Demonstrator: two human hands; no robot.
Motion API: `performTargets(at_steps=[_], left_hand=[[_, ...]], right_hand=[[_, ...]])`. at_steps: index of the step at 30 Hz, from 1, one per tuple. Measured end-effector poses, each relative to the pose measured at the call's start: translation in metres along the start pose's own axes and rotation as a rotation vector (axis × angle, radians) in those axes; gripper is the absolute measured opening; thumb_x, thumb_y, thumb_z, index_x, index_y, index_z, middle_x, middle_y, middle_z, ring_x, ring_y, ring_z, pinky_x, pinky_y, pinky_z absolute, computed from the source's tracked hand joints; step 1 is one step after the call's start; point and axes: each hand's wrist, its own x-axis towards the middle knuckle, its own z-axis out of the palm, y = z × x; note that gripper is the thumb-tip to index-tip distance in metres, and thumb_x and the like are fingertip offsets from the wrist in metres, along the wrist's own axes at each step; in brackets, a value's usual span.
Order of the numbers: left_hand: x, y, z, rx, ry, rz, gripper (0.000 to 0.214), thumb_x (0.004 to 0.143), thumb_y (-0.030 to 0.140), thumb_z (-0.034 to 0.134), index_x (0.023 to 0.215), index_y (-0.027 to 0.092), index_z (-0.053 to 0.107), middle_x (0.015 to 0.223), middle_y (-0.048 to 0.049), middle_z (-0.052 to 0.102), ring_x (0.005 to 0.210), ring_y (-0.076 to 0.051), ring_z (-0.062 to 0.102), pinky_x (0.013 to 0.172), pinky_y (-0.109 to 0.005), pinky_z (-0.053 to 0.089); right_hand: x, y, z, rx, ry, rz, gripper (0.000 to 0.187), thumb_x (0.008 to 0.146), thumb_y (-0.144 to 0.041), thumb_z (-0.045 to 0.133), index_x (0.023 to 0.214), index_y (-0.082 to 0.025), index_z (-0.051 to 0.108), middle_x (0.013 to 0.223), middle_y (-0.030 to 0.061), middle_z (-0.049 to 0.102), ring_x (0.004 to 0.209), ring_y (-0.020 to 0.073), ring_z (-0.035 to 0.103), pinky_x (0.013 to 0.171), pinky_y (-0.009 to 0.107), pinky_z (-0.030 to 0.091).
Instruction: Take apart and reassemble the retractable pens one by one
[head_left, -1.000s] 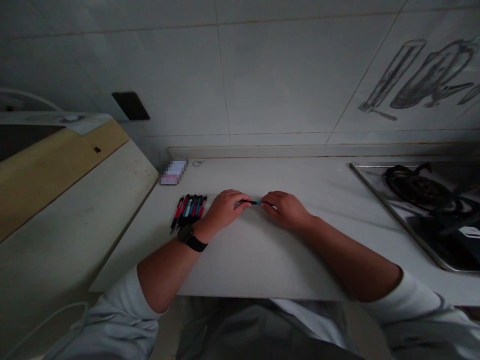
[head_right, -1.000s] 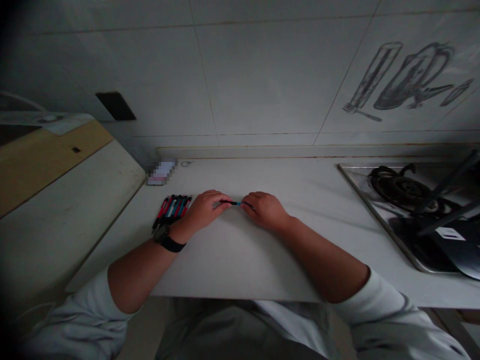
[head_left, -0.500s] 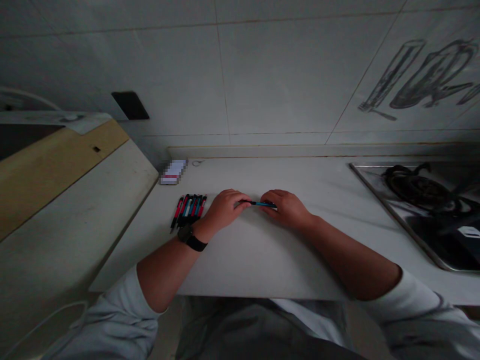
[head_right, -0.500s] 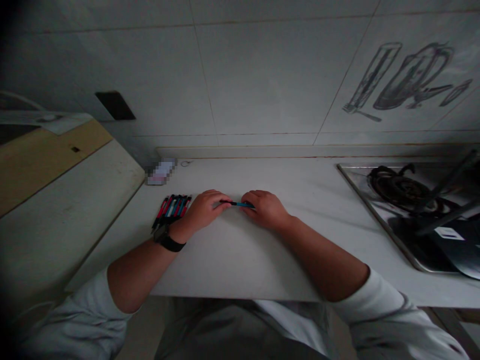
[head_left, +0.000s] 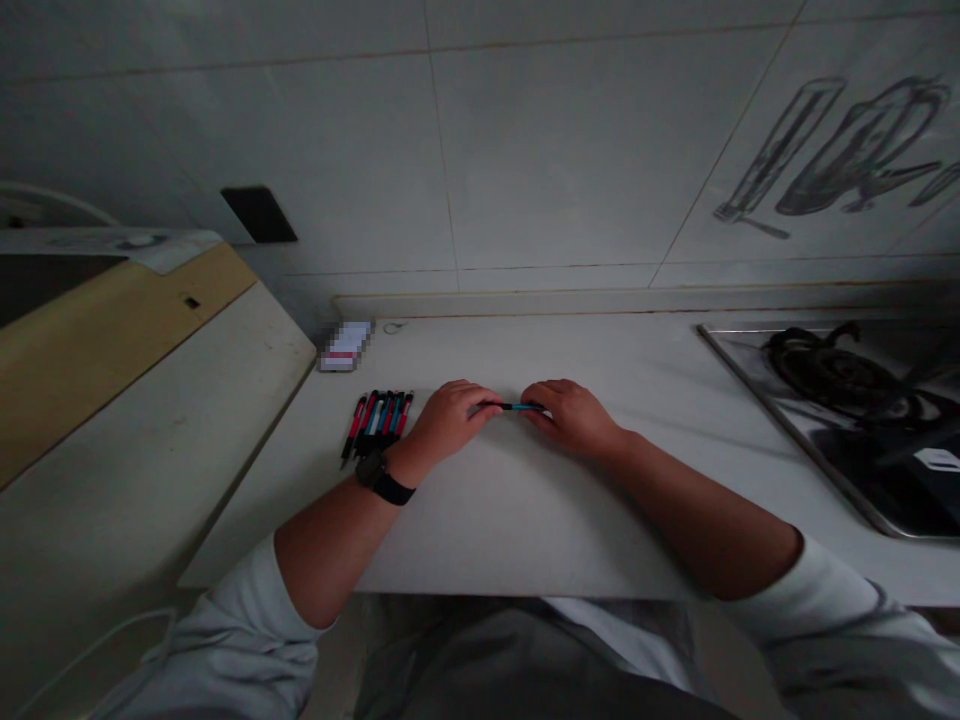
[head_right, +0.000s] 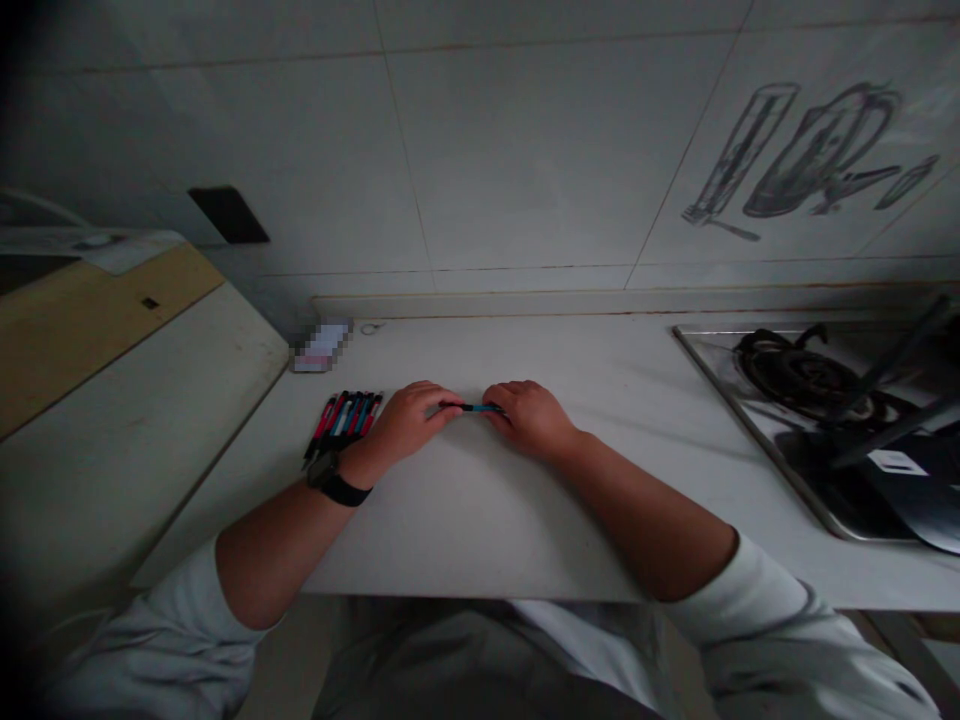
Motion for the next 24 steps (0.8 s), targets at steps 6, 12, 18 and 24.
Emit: performTargets(at_steps=[6, 12, 18, 24], left_hand=[[0.0001, 0.0026, -0.0014, -0.003, 0.003, 0.005, 0.009, 0.096, 0.030, 0.071, 0.101, 0.024, 0.077, 0.095, -0.0034, 0.078, 0.092, -0.020, 0.070, 0.087, -0.037, 0.054], [0.0003, 0.0032, -0.0015, 0.007, 0.016, -0.004, 0.011, 0.098, 0.030, 0.069, 0.101, 0.023, 0.076, 0.095, -0.0038, 0.078, 0.091, -0.020, 0.070, 0.087, -0.037, 0.054], [0.0008, 0.0040, -0.0028, -0.009, 0.025, 0.022, 0.007, 0.096, 0.027, 0.071, 0.099, 0.022, 0.076, 0.093, -0.0033, 0.077, 0.091, -0.020, 0.068, 0.086, -0.036, 0.054], [0.0014, 0.0034, -0.0025, -0.019, 0.030, 0.033, 0.006, 0.095, 0.026, 0.072, 0.100, 0.023, 0.075, 0.095, -0.0031, 0.077, 0.094, -0.020, 0.067, 0.088, -0.037, 0.053]], right_hand=[[0.0009, -0.0023, -0.0003, -0.032, -0.042, -0.033, 0.039, 0.109, -0.035, 0.040, 0.100, -0.016, 0.073, 0.084, 0.0097, 0.073, 0.078, 0.0204, 0.063, 0.079, 0.033, 0.039], [-0.0012, 0.0024, -0.0011, -0.013, 0.030, -0.019, 0.025, 0.103, -0.035, 0.054, 0.110, -0.018, 0.070, 0.098, 0.0095, 0.074, 0.085, 0.0215, 0.065, 0.080, 0.032, 0.040], [0.0005, -0.0001, -0.0026, -0.038, -0.026, -0.053, 0.035, 0.107, -0.037, 0.045, 0.104, -0.017, 0.073, 0.087, 0.0091, 0.074, 0.079, 0.0204, 0.063, 0.078, 0.033, 0.039], [0.0001, -0.0030, -0.0032, -0.025, -0.041, -0.024, 0.035, 0.107, -0.036, 0.044, 0.104, -0.018, 0.074, 0.087, 0.0093, 0.074, 0.078, 0.0210, 0.065, 0.077, 0.032, 0.040]])
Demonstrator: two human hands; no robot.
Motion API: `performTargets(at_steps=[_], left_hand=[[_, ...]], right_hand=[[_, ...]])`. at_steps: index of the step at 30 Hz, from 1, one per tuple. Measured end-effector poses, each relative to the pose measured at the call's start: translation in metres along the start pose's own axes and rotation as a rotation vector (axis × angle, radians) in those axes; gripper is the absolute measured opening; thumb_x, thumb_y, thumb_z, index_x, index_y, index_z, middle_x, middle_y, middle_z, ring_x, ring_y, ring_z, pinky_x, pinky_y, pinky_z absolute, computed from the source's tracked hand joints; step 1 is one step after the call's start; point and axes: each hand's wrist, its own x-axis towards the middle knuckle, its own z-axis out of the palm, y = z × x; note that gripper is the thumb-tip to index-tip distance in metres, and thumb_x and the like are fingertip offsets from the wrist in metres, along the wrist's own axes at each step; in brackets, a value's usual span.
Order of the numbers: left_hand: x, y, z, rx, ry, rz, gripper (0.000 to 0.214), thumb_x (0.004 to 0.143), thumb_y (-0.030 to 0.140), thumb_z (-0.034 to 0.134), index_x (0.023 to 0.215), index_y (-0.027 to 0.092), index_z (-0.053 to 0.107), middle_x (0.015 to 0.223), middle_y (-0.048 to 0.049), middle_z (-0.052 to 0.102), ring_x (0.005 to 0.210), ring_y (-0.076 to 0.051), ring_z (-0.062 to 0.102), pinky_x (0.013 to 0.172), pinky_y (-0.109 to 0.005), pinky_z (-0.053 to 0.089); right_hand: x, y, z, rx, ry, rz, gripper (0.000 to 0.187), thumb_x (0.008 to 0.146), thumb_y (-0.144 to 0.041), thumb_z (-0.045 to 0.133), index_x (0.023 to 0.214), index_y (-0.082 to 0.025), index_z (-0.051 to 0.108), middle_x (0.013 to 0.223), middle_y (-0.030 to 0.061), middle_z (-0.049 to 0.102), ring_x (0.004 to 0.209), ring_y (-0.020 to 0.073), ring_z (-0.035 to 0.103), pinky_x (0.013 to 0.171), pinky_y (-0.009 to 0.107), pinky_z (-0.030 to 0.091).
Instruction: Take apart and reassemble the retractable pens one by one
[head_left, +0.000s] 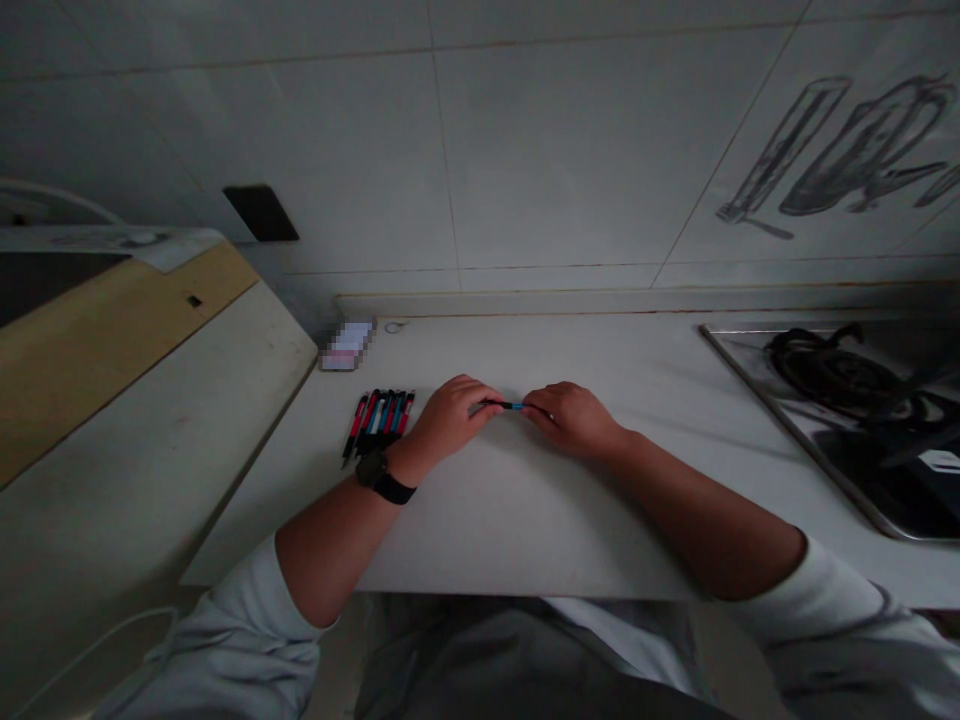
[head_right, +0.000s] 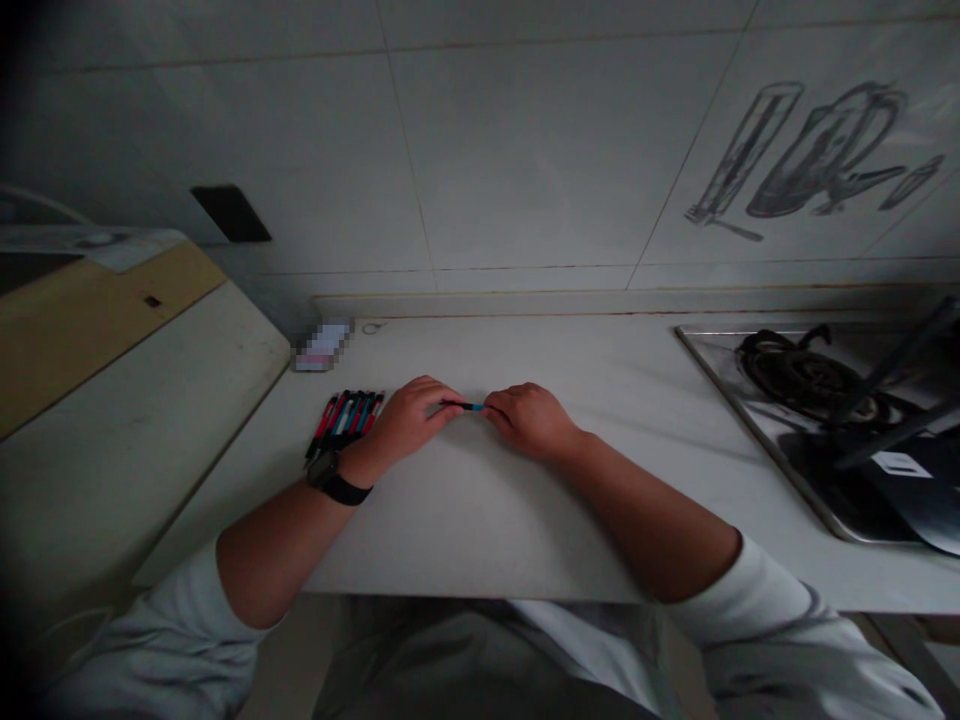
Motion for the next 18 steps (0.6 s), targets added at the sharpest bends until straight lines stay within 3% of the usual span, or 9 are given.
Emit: performTargets(at_steps=[5, 10, 18], left_hand=[[-0.0006, -0.0018, 0.0006, -0.001, -0.005, -0.015, 0.007, 0.096, 0.028, 0.071, 0.099, 0.023, 0.075, 0.093, -0.0032, 0.076, 0.090, -0.020, 0.068, 0.085, -0.036, 0.053], [-0.0004, -0.0011, -0.0002, -0.015, 0.005, 0.008, 0.005, 0.094, 0.025, 0.073, 0.097, 0.022, 0.075, 0.090, -0.0031, 0.076, 0.091, -0.020, 0.067, 0.085, -0.035, 0.053], [0.0008, -0.0005, -0.0025, 0.038, -0.029, 0.113, 0.007, 0.098, 0.024, 0.068, 0.097, 0.021, 0.074, 0.093, -0.0046, 0.075, 0.095, -0.021, 0.065, 0.089, -0.038, 0.053]], right_hand=[[-0.0008, 0.0036, -0.0009, 0.003, 0.051, -0.006, 0.029, 0.104, -0.036, 0.051, 0.108, -0.018, 0.073, 0.090, 0.0102, 0.074, 0.080, 0.0214, 0.064, 0.078, 0.032, 0.040], [0.0003, 0.0015, -0.0024, 0.034, -0.013, -0.023, 0.034, 0.106, -0.036, 0.045, 0.103, -0.018, 0.074, 0.087, 0.0093, 0.074, 0.077, 0.0202, 0.063, 0.076, 0.032, 0.038], [0.0020, -0.0014, -0.0076, 0.497, -0.187, 0.149, 0.037, 0.103, -0.044, 0.047, 0.085, -0.019, 0.068, 0.068, 0.0002, 0.063, 0.061, 0.0138, 0.054, 0.063, 0.026, 0.038]])
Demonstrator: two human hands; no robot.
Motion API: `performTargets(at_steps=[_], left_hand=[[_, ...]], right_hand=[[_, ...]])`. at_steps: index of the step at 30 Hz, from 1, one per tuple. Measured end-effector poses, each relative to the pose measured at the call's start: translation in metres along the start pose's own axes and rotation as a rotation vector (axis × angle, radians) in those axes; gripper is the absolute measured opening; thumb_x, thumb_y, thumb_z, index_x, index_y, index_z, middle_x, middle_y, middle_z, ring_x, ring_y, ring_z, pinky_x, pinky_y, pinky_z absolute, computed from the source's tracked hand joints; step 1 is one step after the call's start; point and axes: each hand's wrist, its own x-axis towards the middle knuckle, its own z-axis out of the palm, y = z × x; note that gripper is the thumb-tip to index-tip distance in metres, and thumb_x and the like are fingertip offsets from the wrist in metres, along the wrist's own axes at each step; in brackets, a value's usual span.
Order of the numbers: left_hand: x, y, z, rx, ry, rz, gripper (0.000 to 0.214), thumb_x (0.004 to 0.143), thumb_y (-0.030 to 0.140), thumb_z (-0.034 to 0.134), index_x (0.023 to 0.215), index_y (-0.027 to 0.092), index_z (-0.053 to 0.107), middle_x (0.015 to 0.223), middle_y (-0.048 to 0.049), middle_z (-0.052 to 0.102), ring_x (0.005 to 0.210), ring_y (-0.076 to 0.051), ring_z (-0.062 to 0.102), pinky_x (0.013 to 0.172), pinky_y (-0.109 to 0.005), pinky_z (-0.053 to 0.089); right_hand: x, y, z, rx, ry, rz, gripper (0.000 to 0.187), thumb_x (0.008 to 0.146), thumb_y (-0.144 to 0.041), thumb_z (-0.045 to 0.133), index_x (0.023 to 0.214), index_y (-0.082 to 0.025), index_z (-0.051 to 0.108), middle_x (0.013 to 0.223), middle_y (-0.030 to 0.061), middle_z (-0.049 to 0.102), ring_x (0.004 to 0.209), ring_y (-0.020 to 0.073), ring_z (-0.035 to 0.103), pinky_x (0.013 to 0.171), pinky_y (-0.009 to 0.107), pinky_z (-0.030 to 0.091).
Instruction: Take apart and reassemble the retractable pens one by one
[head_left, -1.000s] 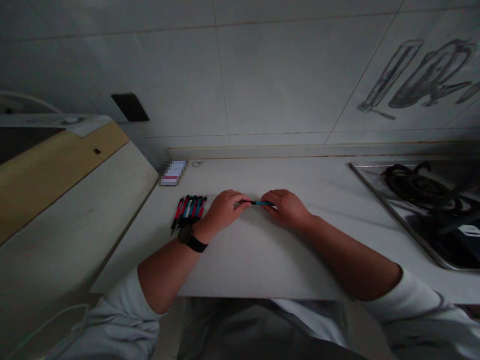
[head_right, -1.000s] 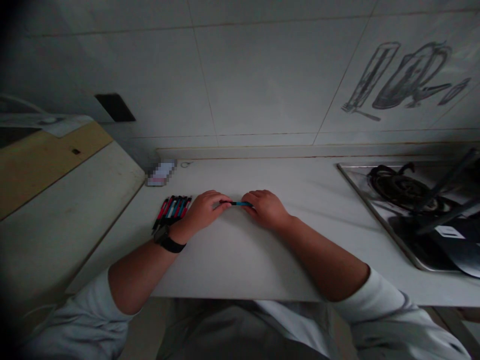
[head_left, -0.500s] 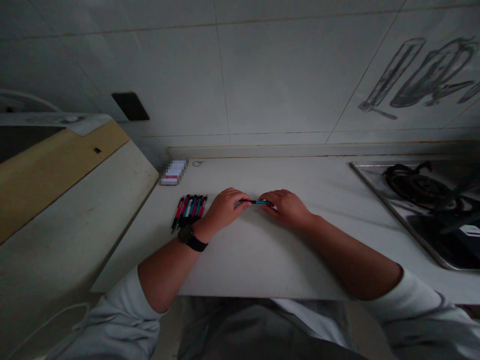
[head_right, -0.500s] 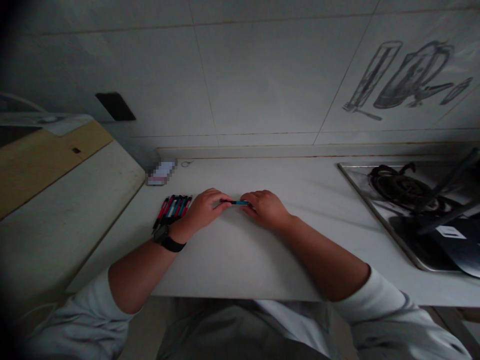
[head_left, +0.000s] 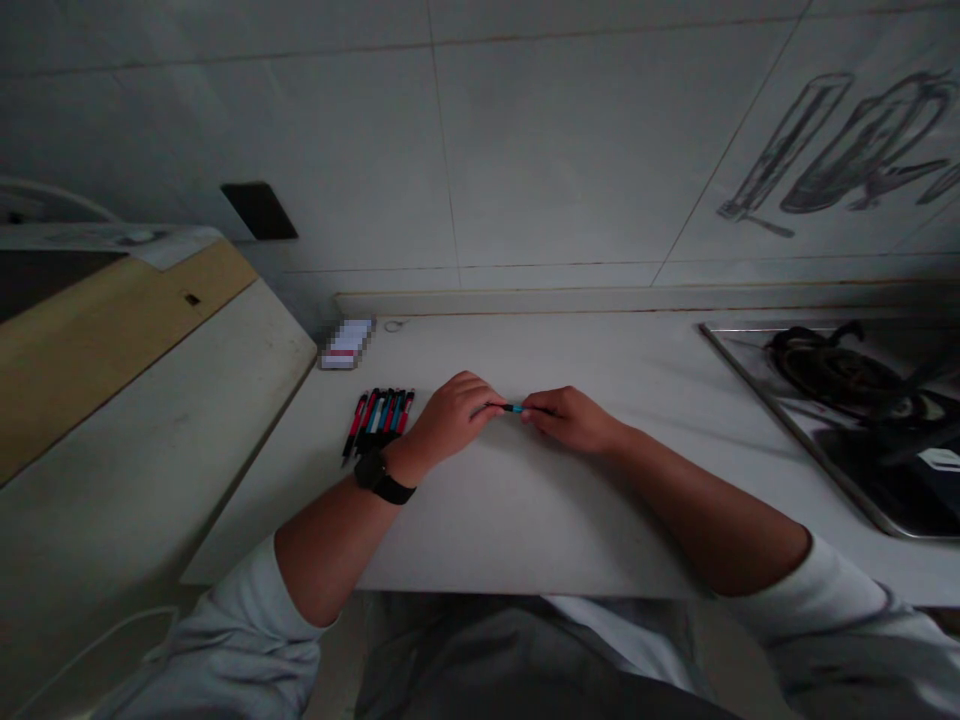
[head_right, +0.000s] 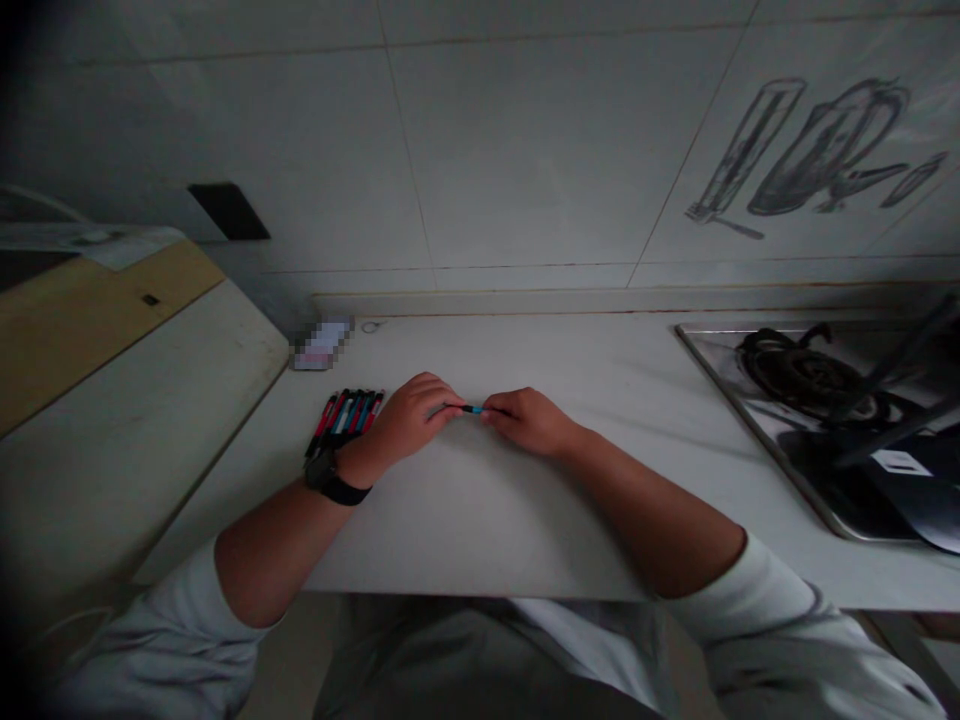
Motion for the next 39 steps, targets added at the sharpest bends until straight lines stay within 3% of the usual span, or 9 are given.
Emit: performTargets(at_steps=[5, 9, 14, 18, 24, 27, 33, 39], left_hand=[[0.001, 0.003, -0.003, -0.007, 0.012, 0.044, 0.009, 0.099, 0.024, 0.065, 0.098, 0.021, 0.074, 0.094, -0.0051, 0.075, 0.097, -0.021, 0.064, 0.090, -0.038, 0.052], [0.000, 0.003, -0.002, -0.013, 0.003, 0.041, 0.008, 0.099, 0.024, 0.066, 0.097, 0.021, 0.073, 0.094, -0.0047, 0.074, 0.096, -0.021, 0.065, 0.090, -0.038, 0.052], [-0.003, -0.007, 0.001, 0.020, 0.088, -0.097, 0.011, 0.095, 0.023, 0.072, 0.105, 0.020, 0.072, 0.099, -0.0055, 0.073, 0.097, -0.021, 0.065, 0.090, -0.038, 0.052], [-0.004, -0.012, 0.002, -0.005, 0.074, -0.169, 0.020, 0.094, 0.022, 0.073, 0.114, 0.021, 0.072, 0.100, -0.0053, 0.073, 0.096, -0.020, 0.067, 0.089, -0.037, 0.053], [-0.003, -0.012, 0.005, -0.020, -0.032, -0.165, 0.014, 0.099, 0.026, 0.066, 0.108, 0.021, 0.076, 0.094, -0.0048, 0.075, 0.092, -0.020, 0.067, 0.085, -0.035, 0.053], [-0.002, -0.013, 0.004, -0.008, -0.045, -0.167, 0.014, 0.099, 0.025, 0.065, 0.105, 0.021, 0.077, 0.092, -0.0046, 0.074, 0.090, -0.020, 0.066, 0.084, -0.035, 0.052], [-0.002, -0.009, 0.001, -0.041, -0.002, -0.180, 0.006, 0.093, 0.027, 0.075, 0.097, 0.022, 0.076, 0.091, -0.0027, 0.074, 0.090, -0.019, 0.067, 0.085, -0.034, 0.051], [-0.003, 0.000, 0.002, -0.126, -0.049, -0.133, 0.018, 0.092, 0.038, 0.076, 0.093, 0.020, 0.072, 0.088, -0.0028, 0.073, 0.086, -0.019, 0.068, 0.083, -0.033, 0.051]], right_hand=[[-0.001, -0.002, -0.001, 0.184, -0.056, 0.052, 0.037, 0.102, -0.048, 0.047, 0.089, -0.019, 0.068, 0.066, -0.0004, 0.063, 0.060, 0.0138, 0.054, 0.062, 0.026, 0.042], [-0.001, 0.001, -0.004, 0.128, -0.067, 0.032, 0.038, 0.102, -0.046, 0.047, 0.088, -0.019, 0.070, 0.068, 0.0005, 0.066, 0.061, 0.0137, 0.056, 0.062, 0.026, 0.042], [0.002, 0.018, -0.007, 0.004, 0.169, -0.007, 0.026, 0.095, -0.036, 0.059, 0.109, -0.021, 0.074, 0.090, 0.0040, 0.076, 0.077, 0.0169, 0.066, 0.074, 0.029, 0.048], [0.003, 0.024, -0.009, 0.027, 0.335, -0.028, 0.023, 0.093, -0.037, 0.063, 0.107, -0.021, 0.074, 0.097, 0.0052, 0.077, 0.084, 0.0186, 0.069, 0.081, 0.031, 0.053], [-0.002, 0.019, -0.013, -0.210, 0.370, -0.140, 0.027, 0.100, -0.042, 0.060, 0.102, -0.021, 0.077, 0.094, 0.0078, 0.077, 0.083, 0.0206, 0.069, 0.080, 0.033, 0.051], [-0.002, 0.021, -0.014, -0.203, 0.343, -0.149, 0.030, 0.100, -0.044, 0.059, 0.096, -0.021, 0.077, 0.088, 0.0072, 0.076, 0.079, 0.0201, 0.068, 0.075, 0.032, 0.049], [0.004, 0.025, -0.006, 0.218, 0.408, -0.022, 0.030, 0.089, -0.051, 0.072, 0.093, -0.022, 0.078, 0.082, 0.0036, 0.074, 0.072, 0.0180, 0.065, 0.069, 0.030, 0.049], [0.011, 0.018, 0.007, 0.950, 0.435, 0.075, 0.031, 0.084, -0.050, 0.078, 0.097, -0.023, 0.072, 0.101, 0.0052, 0.076, 0.096, 0.0215, 0.070, 0.090, 0.039, 0.055]])
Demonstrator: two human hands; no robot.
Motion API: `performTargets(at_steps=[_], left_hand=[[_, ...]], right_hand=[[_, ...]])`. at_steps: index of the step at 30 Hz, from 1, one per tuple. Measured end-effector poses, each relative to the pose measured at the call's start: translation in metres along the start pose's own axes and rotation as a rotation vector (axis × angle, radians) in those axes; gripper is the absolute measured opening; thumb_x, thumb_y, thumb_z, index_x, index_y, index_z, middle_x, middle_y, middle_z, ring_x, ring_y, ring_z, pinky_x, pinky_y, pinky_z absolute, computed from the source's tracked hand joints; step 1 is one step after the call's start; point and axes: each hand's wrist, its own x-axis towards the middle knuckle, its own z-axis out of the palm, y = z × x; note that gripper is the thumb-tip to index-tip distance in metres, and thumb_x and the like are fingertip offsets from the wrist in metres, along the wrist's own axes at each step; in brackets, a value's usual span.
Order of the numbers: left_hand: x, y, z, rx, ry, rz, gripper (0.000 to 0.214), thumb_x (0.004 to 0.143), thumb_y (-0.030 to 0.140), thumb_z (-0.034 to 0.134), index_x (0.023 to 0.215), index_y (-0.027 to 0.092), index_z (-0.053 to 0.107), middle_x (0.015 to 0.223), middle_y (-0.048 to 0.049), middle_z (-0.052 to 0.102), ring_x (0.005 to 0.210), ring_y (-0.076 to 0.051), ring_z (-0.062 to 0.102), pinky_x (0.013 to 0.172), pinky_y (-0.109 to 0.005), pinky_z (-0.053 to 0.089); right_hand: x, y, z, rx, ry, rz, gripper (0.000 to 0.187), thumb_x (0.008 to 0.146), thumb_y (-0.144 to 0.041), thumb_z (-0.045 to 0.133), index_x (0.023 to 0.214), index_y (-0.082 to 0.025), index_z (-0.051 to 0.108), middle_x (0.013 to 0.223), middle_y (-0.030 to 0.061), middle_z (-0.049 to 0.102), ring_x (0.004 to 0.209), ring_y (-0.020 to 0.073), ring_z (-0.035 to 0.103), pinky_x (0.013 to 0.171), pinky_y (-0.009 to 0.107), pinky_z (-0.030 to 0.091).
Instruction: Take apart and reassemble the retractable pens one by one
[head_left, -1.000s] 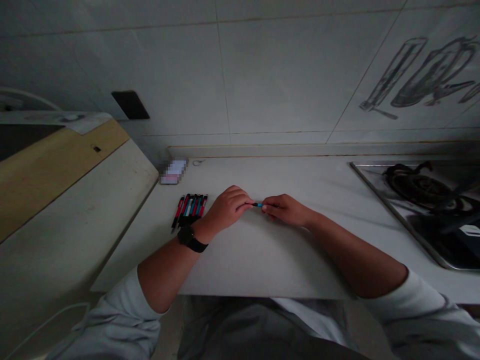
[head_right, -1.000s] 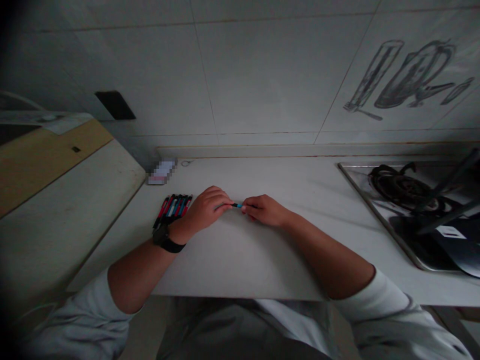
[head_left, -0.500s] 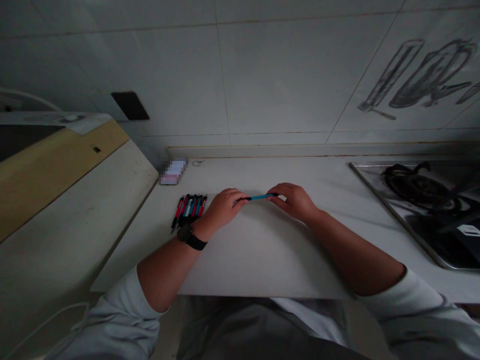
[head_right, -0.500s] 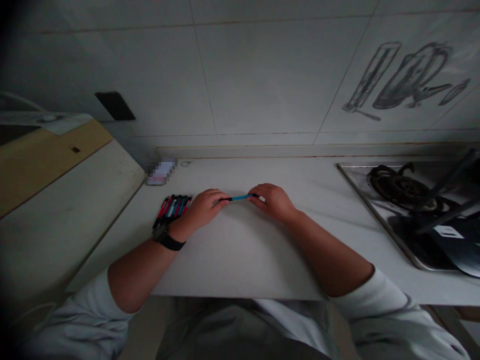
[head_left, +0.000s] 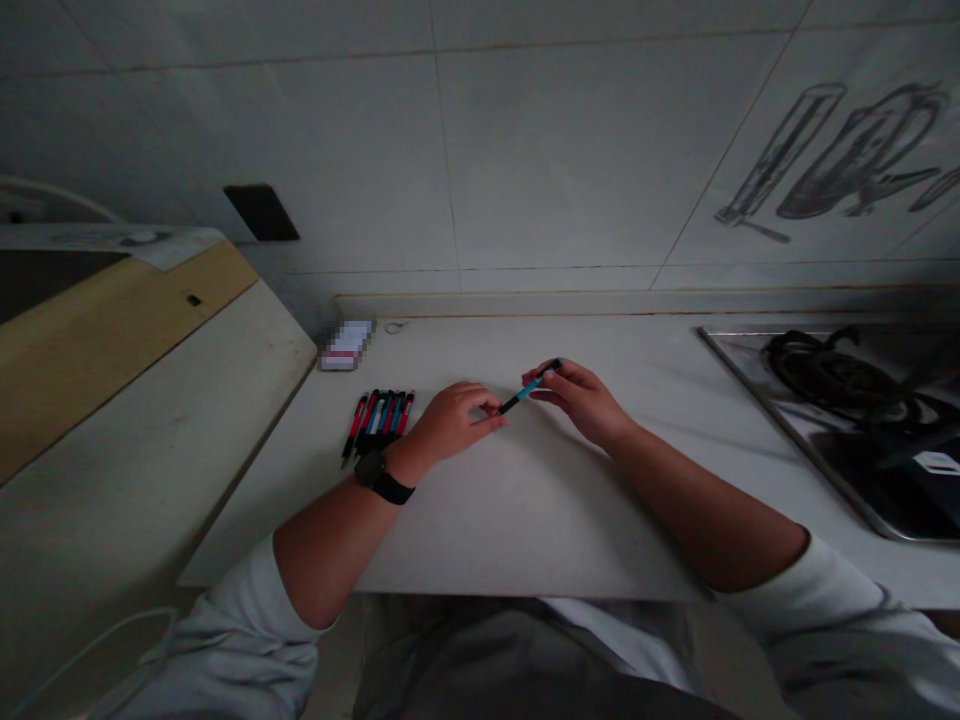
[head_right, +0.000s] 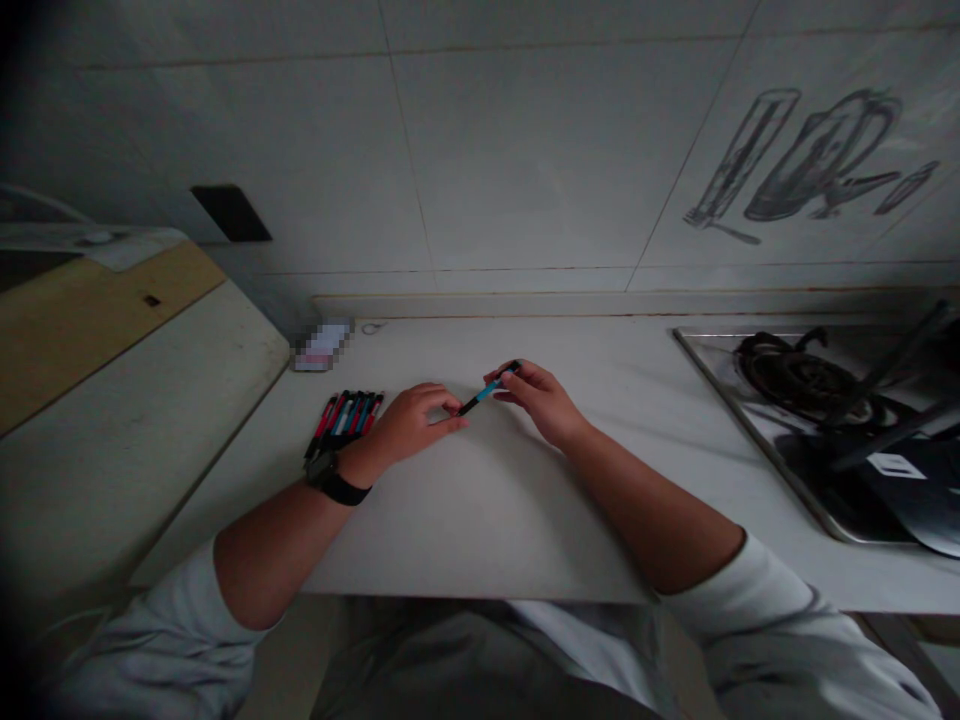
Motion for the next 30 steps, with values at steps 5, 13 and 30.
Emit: performTargets(at_steps=[5, 13, 30], left_hand=[[-0.001, 0.001, 0.001, -0.029, -0.063, 0.032, 0.024, 0.103, 0.040, 0.060, 0.109, 0.020, 0.072, 0.100, -0.0065, 0.074, 0.094, -0.019, 0.068, 0.086, -0.033, 0.052], [-0.002, -0.005, 0.005, -0.025, -0.095, -0.004, 0.032, 0.108, 0.043, 0.049, 0.109, 0.022, 0.072, 0.105, -0.0060, 0.074, 0.100, -0.020, 0.068, 0.092, -0.035, 0.052], [-0.002, -0.006, 0.006, -0.008, -0.142, -0.017, 0.036, 0.109, 0.043, 0.044, 0.109, 0.022, 0.073, 0.105, -0.0062, 0.074, 0.100, -0.020, 0.068, 0.092, -0.036, 0.053]], right_hand=[[0.005, -0.008, -0.007, 0.430, 0.094, 0.081, 0.018, 0.088, -0.036, 0.073, 0.095, -0.025, 0.060, 0.087, 0.0007, 0.071, 0.085, 0.0190, 0.069, 0.086, 0.039, 0.057], [0.011, -0.017, -0.034, 0.758, 0.055, 0.126, 0.022, 0.091, -0.043, 0.062, 0.084, -0.024, 0.056, 0.054, -0.0064, 0.042, 0.048, 0.0108, 0.042, 0.048, 0.024, 0.036], [0.008, -0.023, -0.040, 0.793, -0.036, 0.130, 0.036, 0.083, -0.041, 0.058, 0.061, -0.023, 0.035, 0.046, -0.0088, 0.020, 0.042, 0.0095, 0.022, 0.043, 0.023, 0.027]])
